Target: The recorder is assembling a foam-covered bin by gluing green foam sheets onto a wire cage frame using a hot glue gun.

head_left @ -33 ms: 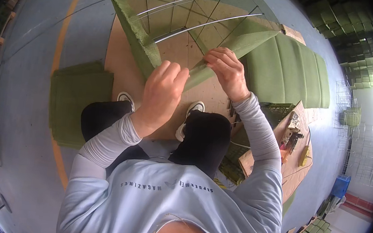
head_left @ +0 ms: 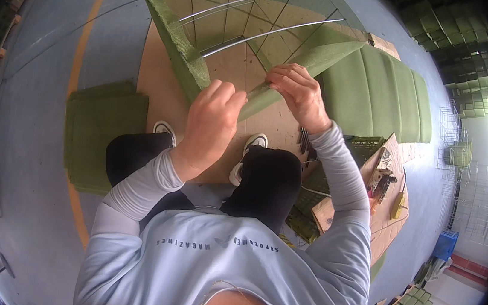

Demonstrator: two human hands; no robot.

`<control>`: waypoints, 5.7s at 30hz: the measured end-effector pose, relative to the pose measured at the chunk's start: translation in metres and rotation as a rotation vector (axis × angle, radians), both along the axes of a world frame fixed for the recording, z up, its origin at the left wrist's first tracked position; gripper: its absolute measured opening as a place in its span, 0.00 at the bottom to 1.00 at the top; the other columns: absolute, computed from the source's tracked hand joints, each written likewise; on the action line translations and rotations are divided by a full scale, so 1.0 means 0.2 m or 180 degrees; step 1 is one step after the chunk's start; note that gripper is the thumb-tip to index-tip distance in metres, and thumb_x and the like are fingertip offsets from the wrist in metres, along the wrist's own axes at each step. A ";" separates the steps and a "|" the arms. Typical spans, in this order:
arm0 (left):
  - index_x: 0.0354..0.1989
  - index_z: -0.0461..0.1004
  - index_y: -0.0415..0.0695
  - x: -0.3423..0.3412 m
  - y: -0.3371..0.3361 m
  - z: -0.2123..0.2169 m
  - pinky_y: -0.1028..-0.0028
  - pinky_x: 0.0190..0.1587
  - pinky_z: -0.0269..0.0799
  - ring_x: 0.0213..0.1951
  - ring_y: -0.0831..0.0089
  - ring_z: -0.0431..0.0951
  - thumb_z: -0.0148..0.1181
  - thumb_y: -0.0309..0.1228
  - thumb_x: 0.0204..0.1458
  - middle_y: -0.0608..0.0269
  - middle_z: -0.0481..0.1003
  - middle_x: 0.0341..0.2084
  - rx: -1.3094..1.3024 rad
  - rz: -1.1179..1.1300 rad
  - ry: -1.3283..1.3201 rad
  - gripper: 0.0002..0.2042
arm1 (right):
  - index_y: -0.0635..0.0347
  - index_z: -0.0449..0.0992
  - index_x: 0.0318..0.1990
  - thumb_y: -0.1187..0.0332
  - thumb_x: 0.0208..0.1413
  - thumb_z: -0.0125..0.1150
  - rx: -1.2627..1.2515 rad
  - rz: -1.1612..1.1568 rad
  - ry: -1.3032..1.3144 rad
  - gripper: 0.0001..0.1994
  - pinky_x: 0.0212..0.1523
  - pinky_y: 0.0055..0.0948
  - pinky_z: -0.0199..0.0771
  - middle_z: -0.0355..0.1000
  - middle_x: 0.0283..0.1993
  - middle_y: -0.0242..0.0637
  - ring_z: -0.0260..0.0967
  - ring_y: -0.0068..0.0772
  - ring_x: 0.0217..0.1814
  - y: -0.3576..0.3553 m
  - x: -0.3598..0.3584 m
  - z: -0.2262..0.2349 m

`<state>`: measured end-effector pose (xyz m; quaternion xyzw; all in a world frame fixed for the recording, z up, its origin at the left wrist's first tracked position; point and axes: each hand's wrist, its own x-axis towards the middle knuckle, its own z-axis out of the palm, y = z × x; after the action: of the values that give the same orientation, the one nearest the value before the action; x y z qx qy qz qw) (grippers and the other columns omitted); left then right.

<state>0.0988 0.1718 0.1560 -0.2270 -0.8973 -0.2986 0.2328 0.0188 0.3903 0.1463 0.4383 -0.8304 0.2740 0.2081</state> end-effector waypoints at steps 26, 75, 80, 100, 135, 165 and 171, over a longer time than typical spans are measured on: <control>0.39 0.76 0.34 0.00 0.19 0.12 0.66 0.45 0.71 0.43 0.61 0.71 0.63 0.24 0.48 0.56 0.72 0.39 -0.0590 0.0336 0.0276 0.11 | 0.64 0.71 0.13 0.58 0.60 0.54 0.0899 -0.0974 -0.0274 0.25 0.26 0.48 0.67 0.65 0.15 0.54 0.67 0.57 0.20 -0.03 -0.15 0.05; 0.30 0.79 0.35 -0.38 0.46 -0.03 0.58 0.40 0.69 0.34 0.51 0.74 0.61 0.24 0.51 0.49 0.75 0.27 0.0566 0.0027 -0.0189 0.04 | 0.62 0.76 0.41 0.68 0.57 0.60 0.0336 -0.0373 -0.0221 0.09 0.45 0.36 0.73 0.74 0.37 0.41 0.72 0.45 0.43 0.44 -0.28 0.11; 0.29 0.79 0.35 -0.40 0.44 -0.04 0.58 0.39 0.69 0.34 0.50 0.74 0.62 0.24 0.50 0.48 0.75 0.27 0.0608 0.0076 -0.0263 0.05 | 0.62 0.74 0.44 0.71 0.56 0.58 0.0916 -0.0343 -0.0148 0.10 0.44 0.40 0.72 0.72 0.39 0.42 0.72 0.46 0.44 0.43 -0.31 0.15; 0.39 0.77 0.37 0.03 0.00 -0.01 0.66 0.43 0.72 0.42 0.63 0.75 0.63 0.24 0.45 0.60 0.74 0.37 0.0232 -0.0344 0.1235 0.12 | 0.65 0.74 0.54 0.73 0.51 0.65 0.0678 -0.0204 0.0503 0.21 0.61 0.40 0.71 0.73 0.57 0.45 0.70 0.45 0.61 0.16 0.07 0.17; 0.28 0.74 0.37 -0.59 -0.14 0.14 0.68 0.39 0.70 0.35 0.64 0.69 0.64 0.23 0.46 0.62 0.69 0.27 -0.0958 -0.2997 0.0430 0.05 | 0.64 0.70 0.30 0.72 0.49 0.65 0.0618 -0.0441 -0.0639 0.09 0.48 0.41 0.69 0.70 0.30 0.42 0.71 0.46 0.40 -0.16 0.27 0.13; 0.31 0.78 0.38 -0.65 -0.19 0.14 0.66 0.42 0.73 0.40 0.65 0.73 0.66 0.26 0.45 0.62 0.72 0.31 -0.1407 -0.2973 -0.0099 0.06 | 0.66 0.75 0.35 0.65 0.57 0.62 0.0410 -0.0829 -0.0867 0.10 0.34 0.45 0.70 0.71 0.23 0.49 0.71 0.53 0.29 -0.31 0.21 0.13; 0.39 0.78 0.40 -0.58 -0.26 0.17 0.67 0.43 0.75 0.42 0.65 0.76 0.66 0.28 0.46 0.62 0.76 0.37 -0.0536 -0.2506 0.0175 0.12 | 0.68 0.71 0.32 0.63 0.61 0.57 0.0582 -0.1299 -0.0914 0.14 0.29 0.50 0.66 0.71 0.25 0.55 0.70 0.59 0.31 -0.14 0.19 0.33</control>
<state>-0.0181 0.1191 0.1906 -0.5795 -0.7565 -0.2841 0.1052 0.0567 0.3624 0.2115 0.2354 -0.9439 0.2095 0.0987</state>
